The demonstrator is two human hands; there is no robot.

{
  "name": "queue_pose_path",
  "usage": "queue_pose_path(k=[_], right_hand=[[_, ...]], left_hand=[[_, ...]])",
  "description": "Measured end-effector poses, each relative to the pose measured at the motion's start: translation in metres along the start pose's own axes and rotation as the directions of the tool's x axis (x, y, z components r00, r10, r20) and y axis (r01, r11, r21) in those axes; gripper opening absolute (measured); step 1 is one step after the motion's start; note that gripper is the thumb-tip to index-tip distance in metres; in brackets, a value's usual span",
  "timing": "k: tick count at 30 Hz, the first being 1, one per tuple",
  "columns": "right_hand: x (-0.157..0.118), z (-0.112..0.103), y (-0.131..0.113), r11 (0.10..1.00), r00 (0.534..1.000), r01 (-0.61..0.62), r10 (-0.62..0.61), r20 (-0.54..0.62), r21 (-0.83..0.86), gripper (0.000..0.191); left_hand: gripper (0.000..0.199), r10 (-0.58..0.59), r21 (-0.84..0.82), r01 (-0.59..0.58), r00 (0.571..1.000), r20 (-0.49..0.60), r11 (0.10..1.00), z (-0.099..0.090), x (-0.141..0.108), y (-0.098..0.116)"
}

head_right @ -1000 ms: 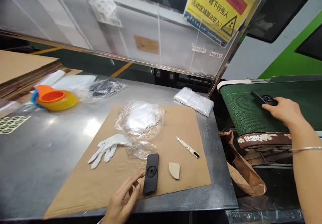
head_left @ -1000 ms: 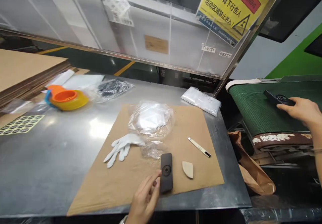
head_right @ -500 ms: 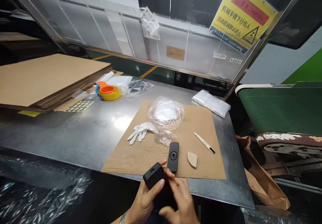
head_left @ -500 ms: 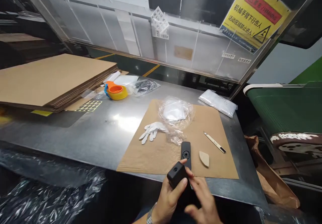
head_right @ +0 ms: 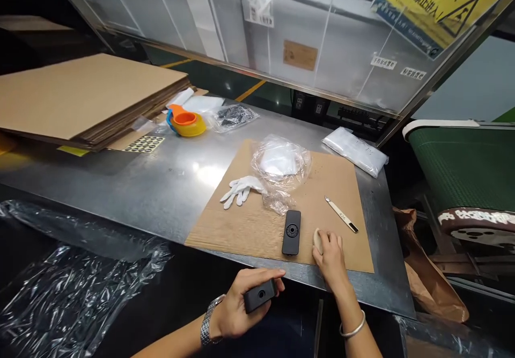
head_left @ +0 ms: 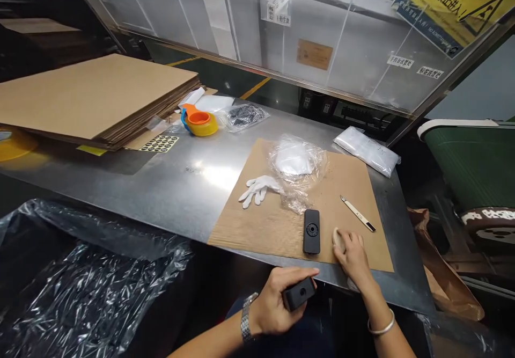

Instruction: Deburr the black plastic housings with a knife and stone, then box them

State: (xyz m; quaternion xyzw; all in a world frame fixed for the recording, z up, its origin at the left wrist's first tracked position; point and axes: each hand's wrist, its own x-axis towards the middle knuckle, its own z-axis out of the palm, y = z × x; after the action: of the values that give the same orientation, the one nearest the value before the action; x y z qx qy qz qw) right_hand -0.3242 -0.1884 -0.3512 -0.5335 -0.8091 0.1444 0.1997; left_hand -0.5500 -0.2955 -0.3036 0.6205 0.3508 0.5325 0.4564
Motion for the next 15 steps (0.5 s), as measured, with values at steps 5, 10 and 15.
queue_pose_path(k=[5,10,15], right_hand=[[-0.022,-0.056,-0.079,0.875,0.955,0.261,-0.295,0.022,0.407,0.045],[-0.039,-0.072,-0.121,0.75,0.791,0.514,-0.602,0.108,0.418,0.059],[-0.046,-0.064,-0.112,0.76,0.825,0.488,-0.563,0.058,0.429,0.061]], left_hand=[[0.034,-0.24,0.038,0.237,0.964,0.116,0.971,-0.002,-0.003,0.003],[0.014,-0.281,0.026,0.282,0.937,0.206,0.959,0.001,-0.003,0.008],[0.006,-0.372,-0.047,0.398,0.889,0.266,0.916,0.001,-0.004,0.012]])
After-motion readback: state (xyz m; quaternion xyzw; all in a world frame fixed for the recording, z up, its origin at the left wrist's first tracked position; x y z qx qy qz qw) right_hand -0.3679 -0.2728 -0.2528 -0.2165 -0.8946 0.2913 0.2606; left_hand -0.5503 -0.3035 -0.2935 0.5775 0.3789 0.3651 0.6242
